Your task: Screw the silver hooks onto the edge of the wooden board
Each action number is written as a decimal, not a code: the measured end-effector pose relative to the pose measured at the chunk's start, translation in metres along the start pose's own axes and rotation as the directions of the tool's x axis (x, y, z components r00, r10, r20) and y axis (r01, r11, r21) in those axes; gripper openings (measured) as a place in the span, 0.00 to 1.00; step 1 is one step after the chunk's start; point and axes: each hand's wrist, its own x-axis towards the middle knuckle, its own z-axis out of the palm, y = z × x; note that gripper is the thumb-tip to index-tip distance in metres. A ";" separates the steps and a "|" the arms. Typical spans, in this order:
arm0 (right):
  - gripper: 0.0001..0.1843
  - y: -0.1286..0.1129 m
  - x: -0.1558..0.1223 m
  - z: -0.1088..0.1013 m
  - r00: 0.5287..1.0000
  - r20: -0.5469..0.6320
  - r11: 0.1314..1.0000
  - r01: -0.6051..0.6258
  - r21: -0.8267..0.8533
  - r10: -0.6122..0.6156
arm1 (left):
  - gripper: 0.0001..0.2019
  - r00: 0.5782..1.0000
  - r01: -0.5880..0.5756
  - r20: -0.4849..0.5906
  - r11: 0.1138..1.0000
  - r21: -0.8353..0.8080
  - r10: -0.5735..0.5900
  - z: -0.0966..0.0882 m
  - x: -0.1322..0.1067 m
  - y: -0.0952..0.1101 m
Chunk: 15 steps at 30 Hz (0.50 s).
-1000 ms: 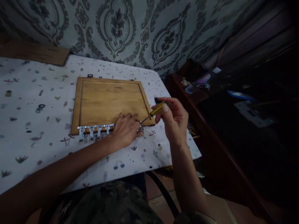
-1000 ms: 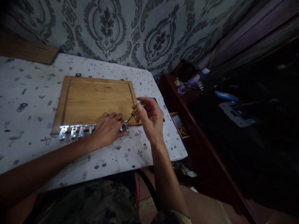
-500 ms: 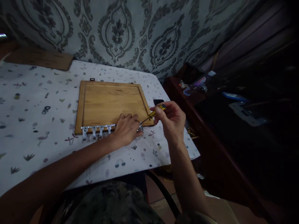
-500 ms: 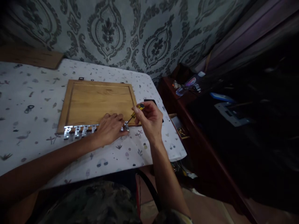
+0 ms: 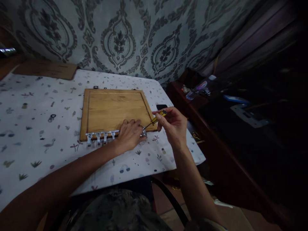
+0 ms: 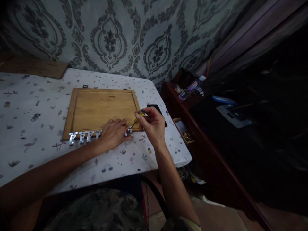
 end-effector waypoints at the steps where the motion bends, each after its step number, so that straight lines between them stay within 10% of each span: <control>1: 0.22 0.000 0.000 0.000 1.000 0.009 1.000 -0.004 0.011 0.004 | 0.17 1.000 -0.002 0.001 1.000 0.003 0.002 0.000 0.000 0.000; 15: 0.21 0.001 0.000 -0.001 0.999 0.043 1.000 -0.012 0.018 0.012 | 0.17 1.000 0.013 0.013 1.000 0.025 -0.014 -0.007 -0.001 0.003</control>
